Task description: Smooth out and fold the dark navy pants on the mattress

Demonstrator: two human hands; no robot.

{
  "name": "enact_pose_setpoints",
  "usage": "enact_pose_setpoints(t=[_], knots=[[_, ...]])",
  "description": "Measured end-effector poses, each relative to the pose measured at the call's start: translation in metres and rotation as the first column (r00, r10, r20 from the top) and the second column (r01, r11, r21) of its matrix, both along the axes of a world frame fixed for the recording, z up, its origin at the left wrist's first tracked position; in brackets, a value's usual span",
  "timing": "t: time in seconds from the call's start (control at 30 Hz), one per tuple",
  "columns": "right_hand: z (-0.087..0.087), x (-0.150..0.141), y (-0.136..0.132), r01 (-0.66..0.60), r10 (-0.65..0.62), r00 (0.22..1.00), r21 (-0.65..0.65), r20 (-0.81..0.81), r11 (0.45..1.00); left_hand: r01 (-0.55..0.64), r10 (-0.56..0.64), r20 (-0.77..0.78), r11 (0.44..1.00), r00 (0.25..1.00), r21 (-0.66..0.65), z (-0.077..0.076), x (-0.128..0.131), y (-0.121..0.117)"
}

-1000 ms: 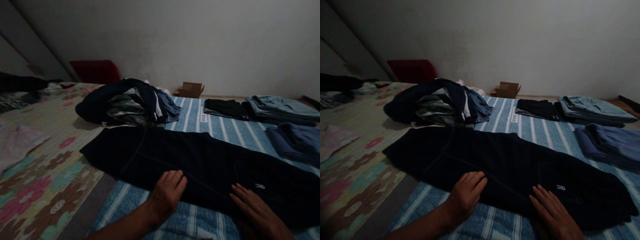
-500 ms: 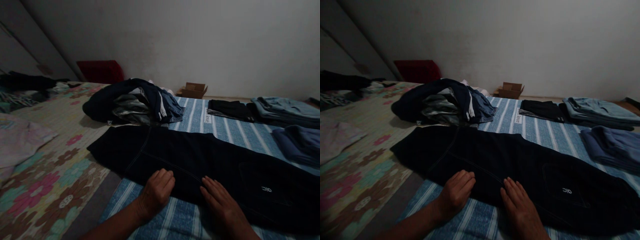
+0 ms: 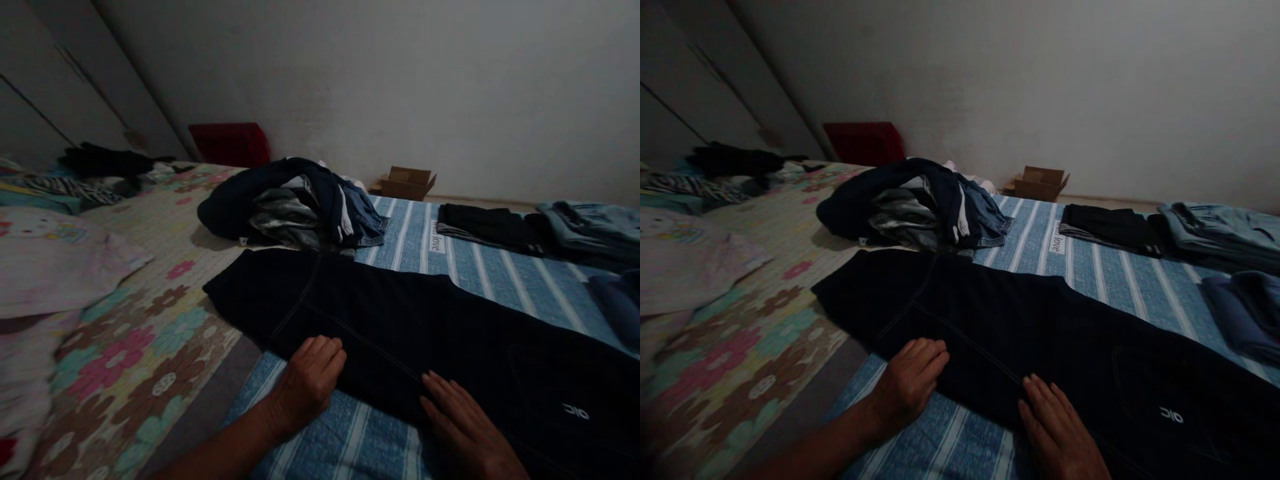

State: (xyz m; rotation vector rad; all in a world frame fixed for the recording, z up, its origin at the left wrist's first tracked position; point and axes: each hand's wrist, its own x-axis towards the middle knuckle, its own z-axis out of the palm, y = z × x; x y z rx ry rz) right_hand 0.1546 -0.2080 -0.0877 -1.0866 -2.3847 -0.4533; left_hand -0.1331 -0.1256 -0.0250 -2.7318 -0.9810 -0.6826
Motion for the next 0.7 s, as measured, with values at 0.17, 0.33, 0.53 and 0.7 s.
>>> enact_pose_setpoints(t=[0.17, 0.33, 0.53, 0.7], knots=[[0.012, -0.019, 0.009, -0.01, 0.01, 1.0, 0.086, 0.003, 0.996, 0.004, -0.004, 0.008, 1.0, 1.0, 0.005, -0.006, -0.009, 0.001], [0.009, -0.033, 0.017, -0.038, 0.038, 0.999, 0.106, 0.001, 0.994, 0.024, -0.025, -0.011, 0.999, 1.0, -0.028, -0.008, -0.013, -0.001], [0.002, -0.027, 0.022, -0.077, 0.073, 0.997, 0.141, 0.034, 0.987, -0.055, 0.055, -0.013, 0.997, 0.998, 0.048, 0.004, -0.034, 0.004], [0.003, -0.026, 0.027, -0.085, 0.078, 0.996, 0.159, 0.05, 0.984, -0.134, 0.141, -0.058, 0.985, 0.988, 0.105, 0.011, -0.057, 0.012]])
